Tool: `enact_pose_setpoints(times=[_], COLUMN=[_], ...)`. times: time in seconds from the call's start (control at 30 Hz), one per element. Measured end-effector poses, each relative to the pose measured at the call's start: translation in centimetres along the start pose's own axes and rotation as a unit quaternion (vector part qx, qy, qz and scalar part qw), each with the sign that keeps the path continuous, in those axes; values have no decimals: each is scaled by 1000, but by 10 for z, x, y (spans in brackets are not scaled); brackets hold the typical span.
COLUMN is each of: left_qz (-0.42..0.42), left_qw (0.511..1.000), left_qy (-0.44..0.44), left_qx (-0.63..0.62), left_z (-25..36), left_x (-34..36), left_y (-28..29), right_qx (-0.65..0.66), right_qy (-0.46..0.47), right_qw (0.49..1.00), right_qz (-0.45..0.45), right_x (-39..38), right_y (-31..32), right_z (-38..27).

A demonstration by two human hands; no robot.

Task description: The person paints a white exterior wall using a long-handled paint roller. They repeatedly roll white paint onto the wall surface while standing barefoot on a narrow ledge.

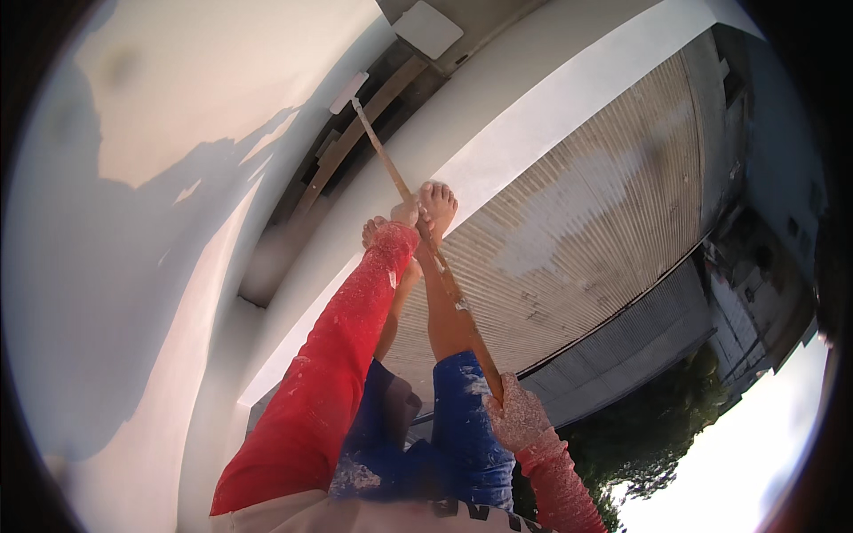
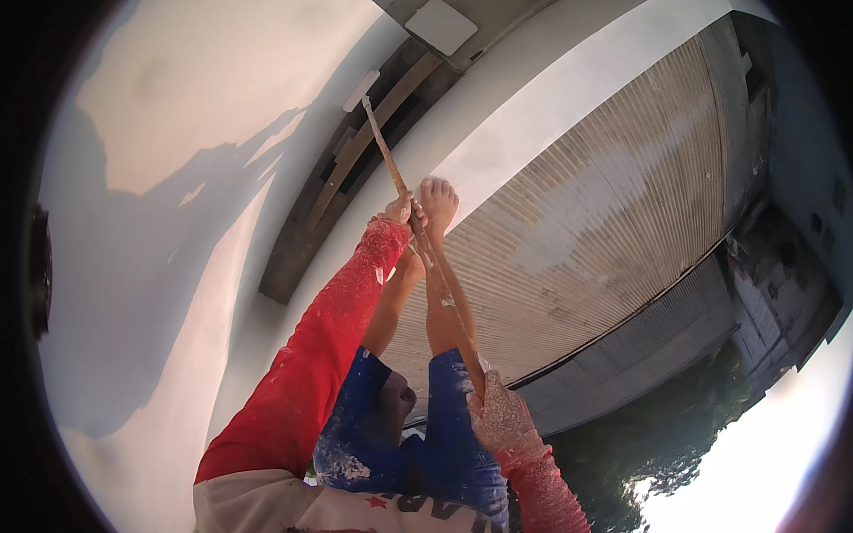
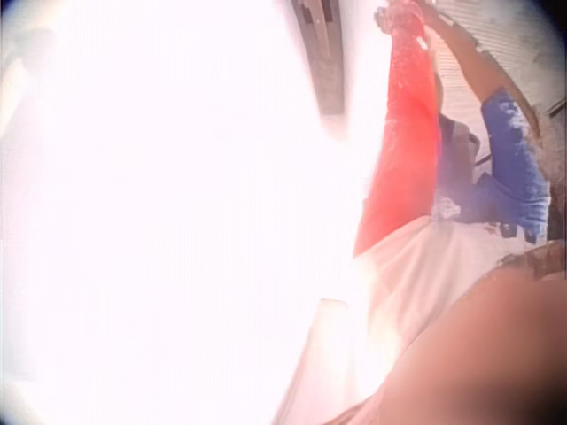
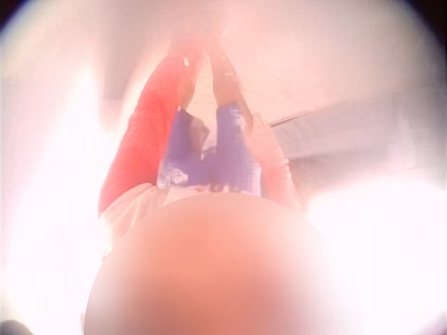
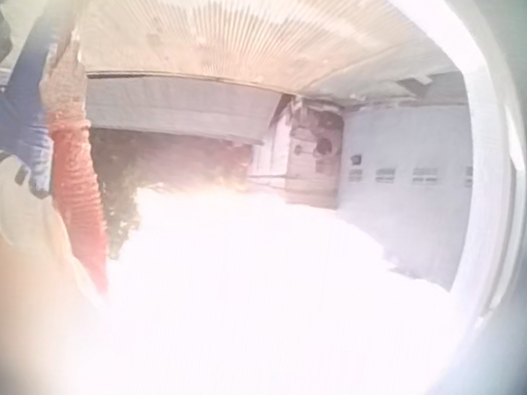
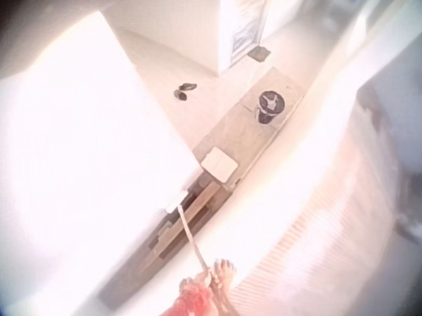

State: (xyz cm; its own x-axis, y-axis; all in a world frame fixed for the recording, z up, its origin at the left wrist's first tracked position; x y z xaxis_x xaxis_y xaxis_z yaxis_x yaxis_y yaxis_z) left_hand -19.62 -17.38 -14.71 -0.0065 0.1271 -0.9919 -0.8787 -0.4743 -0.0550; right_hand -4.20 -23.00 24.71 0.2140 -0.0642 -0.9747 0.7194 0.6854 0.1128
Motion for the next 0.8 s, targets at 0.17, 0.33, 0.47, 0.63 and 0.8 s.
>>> enact_pose_setpoints(times=[0.17,0.33,0.47,0.63,0.8], left_qz=[3,-20,-34,-11,-35], left_qw=[995,998,992,995,986], left_qy=[-5,-31,-120,-85,41], left_qx=[-95,-60,-1,-55,-158], left_z=[42,55,63,55,15], left_x=[85,146,180,137,11], left_y=[-1,-21,-42,-63,-82], right_qx=[-15,40,14,-2,-35], right_qy=[46,67,75,102,29], right_qw=[999,997,997,995,999], right_qz=[-14,-3,-4,6,4], right_x=[64,119,168,159,72], right_y=[6,22,29,45,61], right_z=[-85,-119,-123,-81,15])
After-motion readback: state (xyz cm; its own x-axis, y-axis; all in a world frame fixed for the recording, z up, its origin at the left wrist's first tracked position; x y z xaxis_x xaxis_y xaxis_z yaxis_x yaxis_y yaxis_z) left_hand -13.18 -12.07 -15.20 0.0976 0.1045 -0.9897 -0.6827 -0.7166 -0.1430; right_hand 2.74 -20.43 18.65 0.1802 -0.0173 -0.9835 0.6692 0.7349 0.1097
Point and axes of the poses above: each hand's wrist, its own x-axis towards the middle knuckle, its own y-axis out of the back of the hand, z = x × y, the point moved 2 cm from there along x, towards the middle knuckle, and after that the axes turned 10 degrees about -y, right-handed, at the moved point
